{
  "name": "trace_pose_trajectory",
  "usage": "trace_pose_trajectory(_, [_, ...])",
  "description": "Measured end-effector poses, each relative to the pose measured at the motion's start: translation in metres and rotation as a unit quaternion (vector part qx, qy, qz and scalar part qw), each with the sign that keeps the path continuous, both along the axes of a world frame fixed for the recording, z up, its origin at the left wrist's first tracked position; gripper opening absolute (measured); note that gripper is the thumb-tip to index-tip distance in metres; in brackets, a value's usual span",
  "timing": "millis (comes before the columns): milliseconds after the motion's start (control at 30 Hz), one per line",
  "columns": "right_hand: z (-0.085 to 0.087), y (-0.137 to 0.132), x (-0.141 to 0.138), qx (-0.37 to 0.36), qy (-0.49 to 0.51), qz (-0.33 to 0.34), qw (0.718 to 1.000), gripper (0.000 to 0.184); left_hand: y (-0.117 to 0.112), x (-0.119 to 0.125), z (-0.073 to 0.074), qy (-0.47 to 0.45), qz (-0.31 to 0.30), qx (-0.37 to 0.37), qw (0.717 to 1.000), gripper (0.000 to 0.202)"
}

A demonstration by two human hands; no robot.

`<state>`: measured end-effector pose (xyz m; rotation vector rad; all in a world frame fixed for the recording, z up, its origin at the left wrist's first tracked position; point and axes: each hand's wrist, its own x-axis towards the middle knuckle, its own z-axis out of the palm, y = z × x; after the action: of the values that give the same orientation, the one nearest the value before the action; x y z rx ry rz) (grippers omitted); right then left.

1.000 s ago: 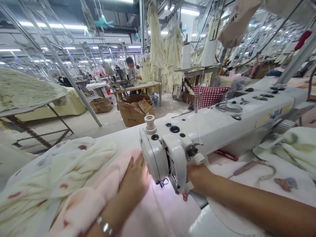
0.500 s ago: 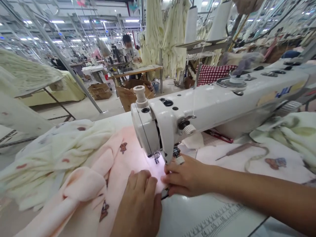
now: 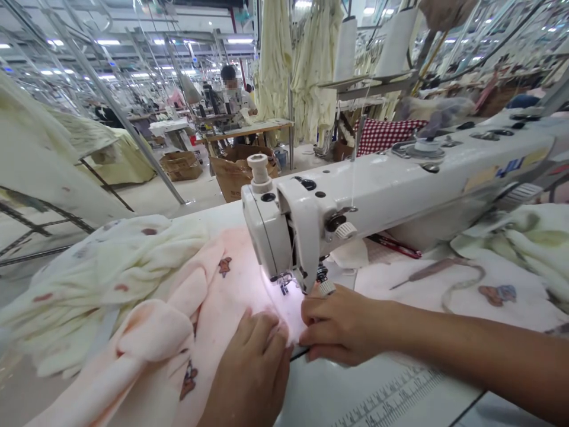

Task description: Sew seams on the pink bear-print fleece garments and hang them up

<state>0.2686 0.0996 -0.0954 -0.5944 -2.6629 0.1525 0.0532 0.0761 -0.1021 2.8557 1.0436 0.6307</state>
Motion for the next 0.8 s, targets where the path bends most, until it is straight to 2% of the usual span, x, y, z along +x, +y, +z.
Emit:
trace_pose_trajectory(133, [-0.002, 0.0, -0.006, 0.012, 0.056, 0.015, 0.998, 0.029, 0.001, -0.002, 0.001, -0.007, -0.01, -0.003, 1.0, 0.021])
trace_pose_trajectory(267, [-0.006, 0.0, -0.011, 0.028, 0.016, -0.005, 0.999, 0.029, 0.001, -0.002, 0.01, -0.036, -0.01, -0.079, 0.996, 0.013])
trace_pose_trajectory(367, [-0.008, 0.0, -0.012, 0.025, -0.027, -0.013, 0.999, 0.031, 0.002, -0.001, 0.012, -0.055, 0.019, -0.111, 0.992, 0.014])
trace_pose_trajectory(500, [-0.007, -0.001, -0.012, 0.034, -0.055, -0.021, 0.998, 0.033, 0.004, 0.001, 0.001, -0.047, 0.057, -0.066, 0.995, 0.012])
trace_pose_trajectory(600, [-0.003, -0.004, -0.014, 0.06, -0.067, -0.048, 0.995, 0.031, 0.011, 0.0, -0.009, -0.033, 0.057, -0.026, 0.998, 0.02])
trace_pose_trajectory(700, [0.001, -0.001, -0.015, 0.065, -0.094, -0.106, 0.988, 0.03, 0.028, -0.001, -0.013, -0.012, 0.038, -0.007, 0.999, 0.026])
trace_pose_trajectory(800, [0.005, 0.005, -0.015, 0.031, -0.124, -0.136, 0.982, 0.035, 0.047, -0.002, -0.013, -0.006, 0.027, 0.019, 0.999, 0.023])
